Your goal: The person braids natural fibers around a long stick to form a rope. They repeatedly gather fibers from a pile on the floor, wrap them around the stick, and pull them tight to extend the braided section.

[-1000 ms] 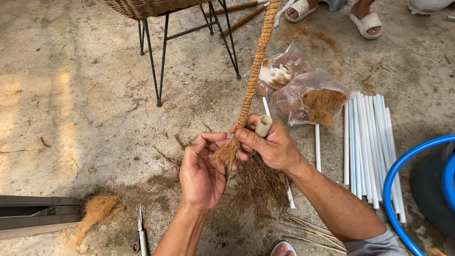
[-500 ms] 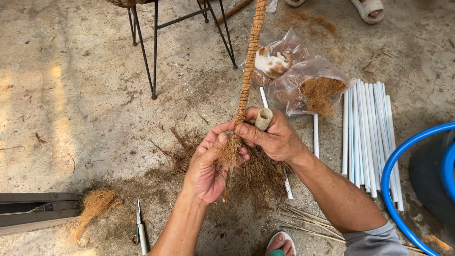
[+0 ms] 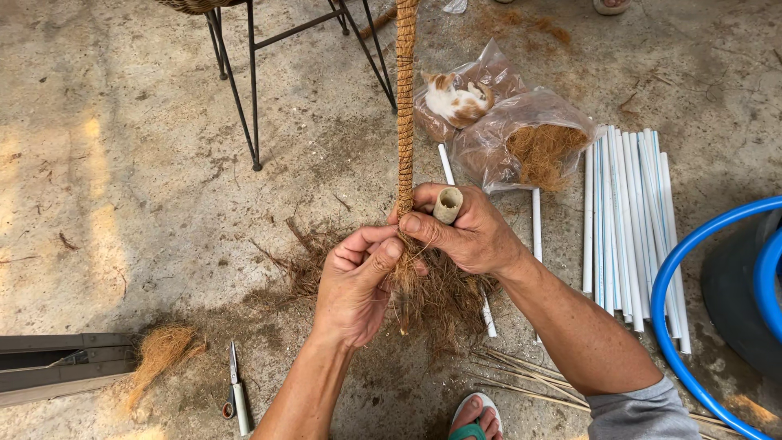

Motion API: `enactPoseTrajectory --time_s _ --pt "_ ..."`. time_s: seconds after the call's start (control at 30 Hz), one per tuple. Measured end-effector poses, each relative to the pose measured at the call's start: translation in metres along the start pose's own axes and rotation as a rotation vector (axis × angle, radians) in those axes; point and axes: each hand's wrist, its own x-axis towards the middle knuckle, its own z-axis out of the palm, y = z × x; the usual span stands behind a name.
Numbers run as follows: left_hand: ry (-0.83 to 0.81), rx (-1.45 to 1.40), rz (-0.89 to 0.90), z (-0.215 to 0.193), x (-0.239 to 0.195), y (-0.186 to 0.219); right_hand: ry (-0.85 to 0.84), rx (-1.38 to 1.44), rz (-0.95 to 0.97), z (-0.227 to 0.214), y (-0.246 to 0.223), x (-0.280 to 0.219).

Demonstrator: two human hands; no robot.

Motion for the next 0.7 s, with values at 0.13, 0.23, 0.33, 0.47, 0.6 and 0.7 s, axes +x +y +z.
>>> enactPoseTrajectory --time_s 0.13,0.23,0.33,0.47,0.6,0.7 --pt "0.039 0.231 0.076 0.002 -0.004 -0.002 0.01 -0.09 -0.017 -0.002 0.004 0.0" --pt "-0.015 0.414 0.121 0.004 -0.005 -0.003 0.009 -0.152 -0.012 -0.003 0.004 -0.001" --pt "0.001 0.512 0.053 0.004 -0.004 -0.002 -0.011 -0.089 -0.018 -0.002 0.005 -0.001" --pt "-0.023 0.583 0.083 0.003 -0.003 -0.009 0.015 -0.143 -0.052 0.0 0.012 -0.003" --pt "0.016 0.599 0.054 -0.001 -0.001 -0.019 0.041 -0.204 0.025 0.001 0.019 -0.001" --pt "0.07 0.594 0.029 -0.007 0.0 -0.021 0.047 -0.194 0.075 0.004 0.021 0.0"
